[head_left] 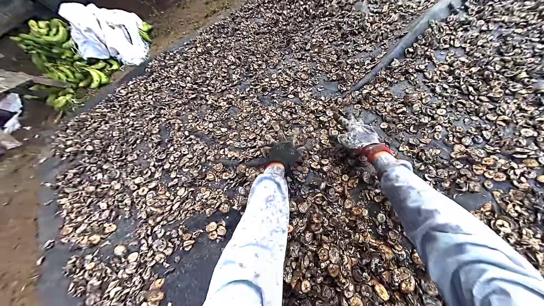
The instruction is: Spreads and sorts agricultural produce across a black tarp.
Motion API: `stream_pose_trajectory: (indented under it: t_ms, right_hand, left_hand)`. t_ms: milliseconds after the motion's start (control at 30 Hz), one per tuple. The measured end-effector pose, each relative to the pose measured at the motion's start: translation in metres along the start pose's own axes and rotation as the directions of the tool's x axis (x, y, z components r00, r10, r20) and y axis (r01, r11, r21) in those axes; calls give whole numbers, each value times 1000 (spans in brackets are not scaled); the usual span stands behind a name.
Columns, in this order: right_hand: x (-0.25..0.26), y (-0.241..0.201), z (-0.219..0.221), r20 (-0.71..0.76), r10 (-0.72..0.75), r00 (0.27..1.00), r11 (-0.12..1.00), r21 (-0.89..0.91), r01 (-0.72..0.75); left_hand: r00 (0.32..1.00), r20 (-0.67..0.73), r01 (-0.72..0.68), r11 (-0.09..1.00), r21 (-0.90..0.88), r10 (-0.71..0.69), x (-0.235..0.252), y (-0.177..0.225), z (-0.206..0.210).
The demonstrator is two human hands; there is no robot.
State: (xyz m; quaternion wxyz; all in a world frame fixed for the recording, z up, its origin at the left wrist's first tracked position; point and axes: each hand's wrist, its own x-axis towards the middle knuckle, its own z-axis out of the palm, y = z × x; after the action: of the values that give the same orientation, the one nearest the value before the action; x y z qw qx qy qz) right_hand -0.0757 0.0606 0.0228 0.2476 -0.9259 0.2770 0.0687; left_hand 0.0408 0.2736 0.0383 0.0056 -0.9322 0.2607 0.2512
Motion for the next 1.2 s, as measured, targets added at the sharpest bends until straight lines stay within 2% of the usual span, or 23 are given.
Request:
stream_pose_trajectory:
  t_ms: [100,167,267,333,400,467,567,633,700,733,767,800,867,900,967,1033,1100,1200]
  right_hand:
    - [61,-19,31,20,15,1000,997,-79,-13]
    - [67,-24,40,-3,15,1000,996,-93,-15]
    - [56,-25,28,-60,89,994,996,-26,-90]
    - [26,-43,31,21,37,999,999,-26,-36]
    - [-28,-74,57,187,-105,977,992,-45,115]
    - [-85,-92,90,241,-264,934,961,-15,275]
    - [-164,-116,96,446,-320,836,934,0,357]
    - [-213,-126,102,418,-386,822,913,45,405]
    - [-241,-132,112,332,-458,825,889,165,427]
    - [-239,-138,106,420,-424,802,904,241,352]
    - [-228,-145,98,517,-369,773,919,329,218]
    - [-215,-149,93,532,-318,785,896,438,66]
    - [-194,-151,87,439,-190,878,716,674,-182]
    - [-185,-146,89,395,-140,908,614,754,-233]
    - [-170,-128,87,342,-146,928,508,831,-226]
    - [-163,-112,73,302,-199,932,528,834,-157]
    - [-162,-101,58,271,-185,945,571,812,-121]
    - [-163,-92,51,205,-49,978,562,815,-142]
  left_hand:
    - [987,111,-111,994,-24,113,-21,0,25]
    - [972,26,-232,972,-39,233,-34,-21,32]
    - [965,-132,-238,969,-64,228,-42,-63,23]
    - [981,-139,-146,988,-49,138,-37,-81,13]
    - [995,-70,-70,995,-66,65,-50,-88,20]
    - [995,-59,-87,990,-109,81,-91,-97,34]
    - [997,74,7,991,-133,3,-167,-112,52]
    - [982,179,87,980,-177,-55,-220,-116,50]
    - [977,193,133,960,-245,-86,-254,-127,44]
    - [981,162,147,947,-286,-104,-259,-134,41]
    - [987,95,157,928,-338,-132,-261,-139,36]
    - [987,1,150,903,-403,-163,-259,-143,30]
    - [966,-122,137,851,-507,-229,-249,-152,20]
    - [957,-168,114,839,-532,-237,-241,-158,20]
    - [941,-266,38,846,-532,-210,-230,-169,22]
    - [928,-313,4,846,-533,-202,-228,-171,18]
    - [934,-310,-22,835,-550,-180,-228,-172,13]
    - [961,-256,-28,885,-465,-104,-190,-182,-1]
